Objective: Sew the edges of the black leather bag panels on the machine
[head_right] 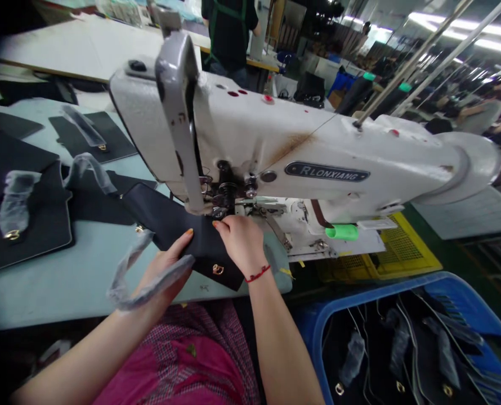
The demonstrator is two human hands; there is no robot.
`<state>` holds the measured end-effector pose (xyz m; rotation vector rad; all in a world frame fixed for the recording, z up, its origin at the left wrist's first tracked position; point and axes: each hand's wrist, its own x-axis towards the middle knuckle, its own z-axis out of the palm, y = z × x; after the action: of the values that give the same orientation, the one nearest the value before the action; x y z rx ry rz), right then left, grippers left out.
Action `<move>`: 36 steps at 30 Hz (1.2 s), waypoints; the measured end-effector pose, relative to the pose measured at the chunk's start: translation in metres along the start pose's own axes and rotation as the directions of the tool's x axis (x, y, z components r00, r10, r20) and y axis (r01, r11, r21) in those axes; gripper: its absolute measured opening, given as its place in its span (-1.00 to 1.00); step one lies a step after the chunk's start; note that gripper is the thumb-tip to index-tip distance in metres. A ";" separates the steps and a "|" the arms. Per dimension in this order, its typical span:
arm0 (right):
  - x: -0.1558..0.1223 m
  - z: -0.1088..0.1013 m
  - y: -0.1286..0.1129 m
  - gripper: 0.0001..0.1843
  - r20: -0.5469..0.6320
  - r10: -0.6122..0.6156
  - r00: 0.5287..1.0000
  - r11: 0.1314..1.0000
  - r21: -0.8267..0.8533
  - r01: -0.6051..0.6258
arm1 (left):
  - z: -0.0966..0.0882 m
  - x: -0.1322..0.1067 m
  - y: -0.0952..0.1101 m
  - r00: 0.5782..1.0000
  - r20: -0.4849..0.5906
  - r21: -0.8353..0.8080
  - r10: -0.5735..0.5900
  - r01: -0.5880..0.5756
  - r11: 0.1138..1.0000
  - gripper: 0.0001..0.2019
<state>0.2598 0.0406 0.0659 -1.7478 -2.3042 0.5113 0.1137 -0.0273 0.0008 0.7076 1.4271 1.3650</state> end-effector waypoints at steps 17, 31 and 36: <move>0.000 0.015 0.009 -0.66 -0.062 -0.017 0.998 0.972 0.232 0.030 | 0.014 0.010 0.017 0.952 -0.023 -0.420 -0.304 0.266 0.867 -0.82; -0.010 0.032 0.006 -0.62 -0.021 -0.042 0.999 0.810 0.585 0.046 | -0.021 0.067 0.038 0.914 0.302 -0.177 -0.272 0.334 0.926 -0.57; -0.014 0.048 0.000 -0.60 -0.058 0.018 0.998 0.739 0.673 0.026 | -0.021 0.087 0.062 0.899 0.332 -0.093 -0.285 0.332 0.939 -0.59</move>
<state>0.2460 0.0198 0.0227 -1.3546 -1.7319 1.1101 0.0526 0.0555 0.0350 0.5440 1.1154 1.0420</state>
